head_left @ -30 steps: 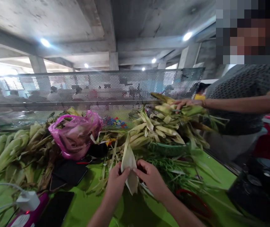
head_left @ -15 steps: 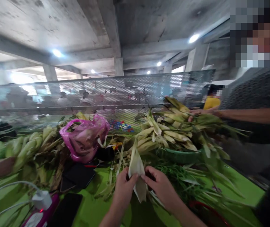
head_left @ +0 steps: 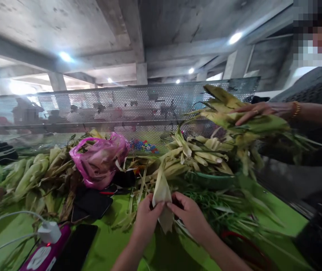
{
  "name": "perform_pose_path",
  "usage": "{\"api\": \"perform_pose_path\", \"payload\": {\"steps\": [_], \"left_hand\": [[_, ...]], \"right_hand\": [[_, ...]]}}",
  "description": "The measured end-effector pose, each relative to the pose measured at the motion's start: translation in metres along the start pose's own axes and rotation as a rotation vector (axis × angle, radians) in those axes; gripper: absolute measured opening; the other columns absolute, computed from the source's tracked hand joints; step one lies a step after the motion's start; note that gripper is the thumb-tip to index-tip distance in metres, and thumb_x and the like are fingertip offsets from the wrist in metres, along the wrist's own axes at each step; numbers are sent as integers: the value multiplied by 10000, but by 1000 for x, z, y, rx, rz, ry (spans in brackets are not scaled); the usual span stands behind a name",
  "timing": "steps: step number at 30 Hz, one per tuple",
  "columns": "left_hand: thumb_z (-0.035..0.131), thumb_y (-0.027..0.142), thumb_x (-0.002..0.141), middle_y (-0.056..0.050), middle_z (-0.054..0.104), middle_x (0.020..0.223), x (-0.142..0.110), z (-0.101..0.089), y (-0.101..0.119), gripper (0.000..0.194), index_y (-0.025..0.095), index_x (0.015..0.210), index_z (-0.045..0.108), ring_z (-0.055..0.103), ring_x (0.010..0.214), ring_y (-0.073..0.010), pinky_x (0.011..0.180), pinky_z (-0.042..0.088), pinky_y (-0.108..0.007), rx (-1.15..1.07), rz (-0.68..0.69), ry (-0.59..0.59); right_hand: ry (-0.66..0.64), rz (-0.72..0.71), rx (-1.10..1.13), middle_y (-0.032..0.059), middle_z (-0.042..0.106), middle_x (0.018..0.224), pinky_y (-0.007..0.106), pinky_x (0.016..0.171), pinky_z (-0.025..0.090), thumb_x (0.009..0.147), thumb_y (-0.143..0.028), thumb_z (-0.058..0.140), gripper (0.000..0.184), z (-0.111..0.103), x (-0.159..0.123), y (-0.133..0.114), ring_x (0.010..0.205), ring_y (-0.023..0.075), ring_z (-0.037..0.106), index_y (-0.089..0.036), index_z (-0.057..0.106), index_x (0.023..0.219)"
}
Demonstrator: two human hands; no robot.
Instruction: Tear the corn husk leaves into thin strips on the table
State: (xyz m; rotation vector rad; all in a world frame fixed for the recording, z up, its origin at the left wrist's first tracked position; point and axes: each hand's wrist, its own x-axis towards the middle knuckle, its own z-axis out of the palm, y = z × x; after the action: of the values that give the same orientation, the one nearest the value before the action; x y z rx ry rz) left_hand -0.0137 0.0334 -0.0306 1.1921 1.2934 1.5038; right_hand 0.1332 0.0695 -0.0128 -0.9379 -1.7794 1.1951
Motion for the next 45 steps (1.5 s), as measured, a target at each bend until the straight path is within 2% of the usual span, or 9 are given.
{"api": "perform_pose_path", "payload": {"steps": [8, 17, 23, 30, 35, 40, 45], "left_hand": [[621, 285, 740, -55, 647, 785, -2, -1, 6, 240, 120, 910, 659, 549, 710, -175, 669, 425, -263, 61, 10, -18], [622, 259, 736, -51, 653, 756, -2, -1, 5, 185, 132, 864, 664, 553, 689, -176, 642, 425, -256, 128, 34, -18], [652, 318, 735, -43, 635, 733, -5, 1, 4, 227, 140, 874, 661, 552, 684, -175, 639, 430, -249, 48, -2, -36], [631, 320, 774, -60, 654, 790, -5, 2, -1, 226, 141, 910, 656, 577, 748, -191, 703, 454, -268, 32, 25, -58], [619, 292, 786, -86, 683, 878, -6, 5, -2, 209, 151, 936, 657, 598, 834, -220, 778, 454, -296, 26, 57, -51], [644, 295, 758, -88, 683, 878, -6, 5, -6, 200, 161, 906, 666, 597, 857, -235, 793, 436, -301, 76, 45, -7], [601, 275, 782, -88, 678, 883, -8, 5, -3, 188, 174, 930, 659, 595, 851, -238, 794, 423, -303, 137, 63, -6]], "right_hand": [[42, -10, -31, 32, 639, 739, 265, 644, 436, 754, -301, 609, 147, 2, -4, -7, 706, 181, 555, -161, 623, 796], [30, 10, -32, 20, 623, 723, 249, 618, 429, 752, -299, 609, 137, 2, -3, -3, 682, 164, 539, -167, 610, 788], [6, 47, 13, 9, 604, 689, 246, 594, 417, 736, -297, 623, 140, -1, -3, -5, 660, 160, 524, -158, 608, 749], [-22, 94, 127, 8, 622, 676, 260, 612, 414, 681, -275, 641, 142, -1, -1, -6, 645, 162, 538, -142, 614, 721], [-43, 80, 141, 12, 633, 697, 266, 623, 429, 689, -233, 605, 104, -1, -1, -6, 669, 173, 554, -144, 613, 741], [-64, 35, 143, 22, 660, 731, 282, 687, 454, 695, -231, 586, 128, 0, -1, -10, 735, 199, 588, -147, 646, 770], [-75, 4, 122, 39, 689, 804, 291, 716, 468, 712, -231, 568, 164, 1, -1, -9, 773, 214, 605, -149, 659, 820]]}}
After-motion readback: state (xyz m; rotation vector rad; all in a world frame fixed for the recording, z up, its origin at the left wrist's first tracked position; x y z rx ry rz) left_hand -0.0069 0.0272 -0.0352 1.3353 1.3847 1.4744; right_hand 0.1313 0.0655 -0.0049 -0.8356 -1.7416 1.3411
